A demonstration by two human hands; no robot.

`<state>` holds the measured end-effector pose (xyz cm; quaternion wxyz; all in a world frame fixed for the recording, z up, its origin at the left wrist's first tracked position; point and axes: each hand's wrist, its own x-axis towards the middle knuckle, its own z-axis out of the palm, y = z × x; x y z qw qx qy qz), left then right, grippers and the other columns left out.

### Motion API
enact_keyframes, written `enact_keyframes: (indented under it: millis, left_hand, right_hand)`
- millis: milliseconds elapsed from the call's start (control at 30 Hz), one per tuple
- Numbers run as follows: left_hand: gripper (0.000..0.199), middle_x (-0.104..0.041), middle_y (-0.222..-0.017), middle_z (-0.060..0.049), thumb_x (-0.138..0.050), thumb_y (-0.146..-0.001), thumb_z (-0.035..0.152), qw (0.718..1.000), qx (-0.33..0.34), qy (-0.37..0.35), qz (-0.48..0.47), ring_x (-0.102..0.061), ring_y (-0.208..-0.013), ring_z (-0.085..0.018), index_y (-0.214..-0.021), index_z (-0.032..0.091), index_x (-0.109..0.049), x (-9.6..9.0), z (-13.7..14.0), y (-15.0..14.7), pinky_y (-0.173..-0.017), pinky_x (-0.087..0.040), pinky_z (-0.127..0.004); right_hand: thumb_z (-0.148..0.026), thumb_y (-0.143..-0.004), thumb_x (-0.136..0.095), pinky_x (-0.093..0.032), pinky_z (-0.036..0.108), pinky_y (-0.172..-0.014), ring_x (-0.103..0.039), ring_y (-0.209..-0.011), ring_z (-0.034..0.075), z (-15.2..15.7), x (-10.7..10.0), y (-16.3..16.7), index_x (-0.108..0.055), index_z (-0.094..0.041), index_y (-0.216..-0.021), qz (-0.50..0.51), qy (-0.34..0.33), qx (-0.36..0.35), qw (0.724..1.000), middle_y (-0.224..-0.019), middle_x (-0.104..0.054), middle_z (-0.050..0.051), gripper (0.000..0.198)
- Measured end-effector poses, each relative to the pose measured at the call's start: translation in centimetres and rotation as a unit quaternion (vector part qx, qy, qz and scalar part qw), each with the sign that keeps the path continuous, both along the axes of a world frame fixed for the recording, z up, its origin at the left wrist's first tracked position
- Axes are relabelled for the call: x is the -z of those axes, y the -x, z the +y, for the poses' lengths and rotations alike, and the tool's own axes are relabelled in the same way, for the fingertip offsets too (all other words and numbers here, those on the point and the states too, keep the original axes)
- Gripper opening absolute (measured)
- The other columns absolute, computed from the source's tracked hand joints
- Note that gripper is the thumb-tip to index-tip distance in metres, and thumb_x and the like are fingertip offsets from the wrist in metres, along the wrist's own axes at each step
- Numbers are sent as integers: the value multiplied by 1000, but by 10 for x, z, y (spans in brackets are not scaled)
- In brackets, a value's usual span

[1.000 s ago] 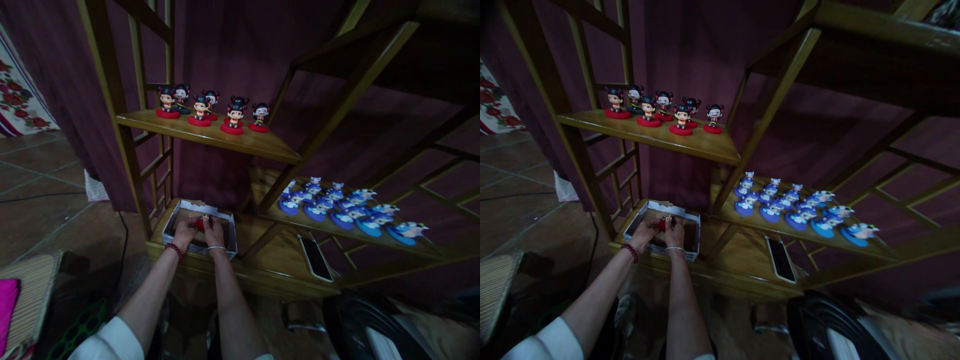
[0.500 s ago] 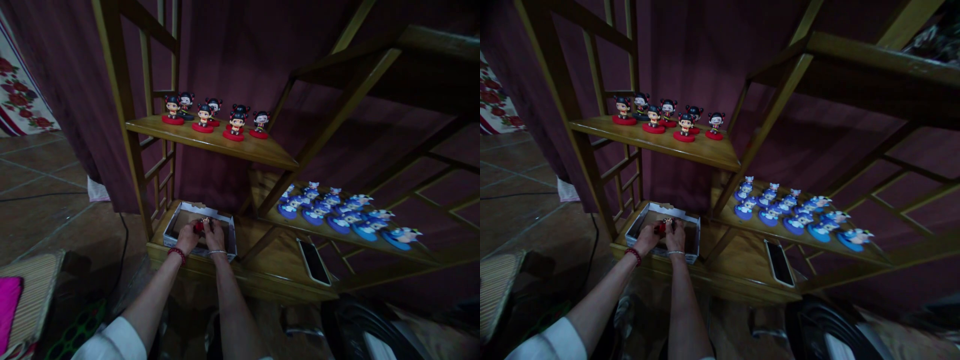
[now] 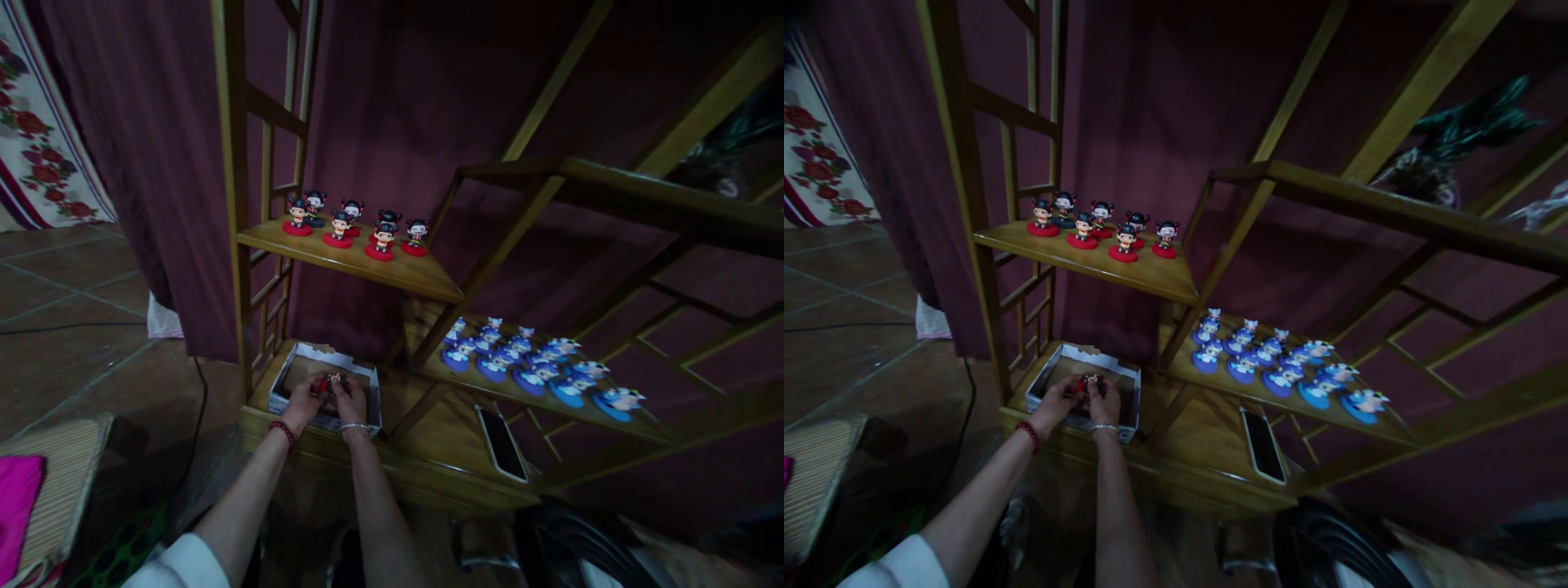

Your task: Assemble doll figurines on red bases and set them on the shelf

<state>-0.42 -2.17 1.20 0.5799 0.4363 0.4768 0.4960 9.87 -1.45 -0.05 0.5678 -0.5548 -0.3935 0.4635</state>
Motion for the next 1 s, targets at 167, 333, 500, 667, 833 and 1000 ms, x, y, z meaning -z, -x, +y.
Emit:
enact_keyframes:
  millis: [167, 333, 500, 667, 833, 1000]
  left_hand:
    - [45, -63, -79, -3, -69, -53, 10, 981, -12, 53, -187, -58, -70, -13, -96, 15, -57, -5, -13, 3, -66, -45, -26]
    - [45, -64, -80, -3, -73, -50, 13, 963, -19, 63, -261, -59, -70, -14, -92, 16, -57, -21, -26, 8, -67, -47, -29]
    - [39, -65, -81, -4, -70, -55, 7, 952, -24, 67, -297, -60, -73, -14, -91, 16, -59, -34, -40, 15, -74, -47, -31]
    - [27, -65, -85, -4, -65, -64, 10, 939, -22, 71, -337, -61, -77, -15, -90, 16, -60, -42, -51, 23, -78, -47, -32]
    - [19, -65, -83, -5, -61, -69, 12, 929, -23, 82, -359, -62, -75, -15, -88, 16, -58, -48, -59, 26, -75, -49, -34]
    - [18, -65, -85, -6, -57, -72, 8, 927, -29, 84, -365, -62, -74, -15, -89, 15, -58, -57, -66, 26, -73, -50, -34]
  right_hand:
    - [-33, -51, -68, -49, 28, -56, -62, -67, 18, -9, -24, 5, -54, -18, -79, 91, 38, 14, 995, -74, -65, 1, 34]
    - [-24, -50, -70, -50, 27, -60, -62, -69, 17, -19, -44, 8, -54, -18, -81, 123, 24, 7, 992, -73, -65, 0, 35]
    - [-20, -49, -70, -51, 26, -60, -62, -66, 15, -29, -59, 13, -56, -18, -80, 136, 17, -11, 991, -68, -63, -3, 34]
    - [-17, -46, -71, -51, 24, -61, -62, -65, 13, -37, -71, 19, -57, -19, -77, 147, 18, -21, 989, -66, -62, -4, 34]
    - [-19, -47, -72, -51, 23, -61, -62, -65, 13, -43, -78, 19, -58, -19, -78, 119, 12, -43, 992, -68, -62, -3, 33]
    - [-24, -49, -72, -51, 26, -64, -62, -67, 14, -52, -89, 18, -58, -19, -80, 83, -5, -64, 995, -69, -62, -3, 34]
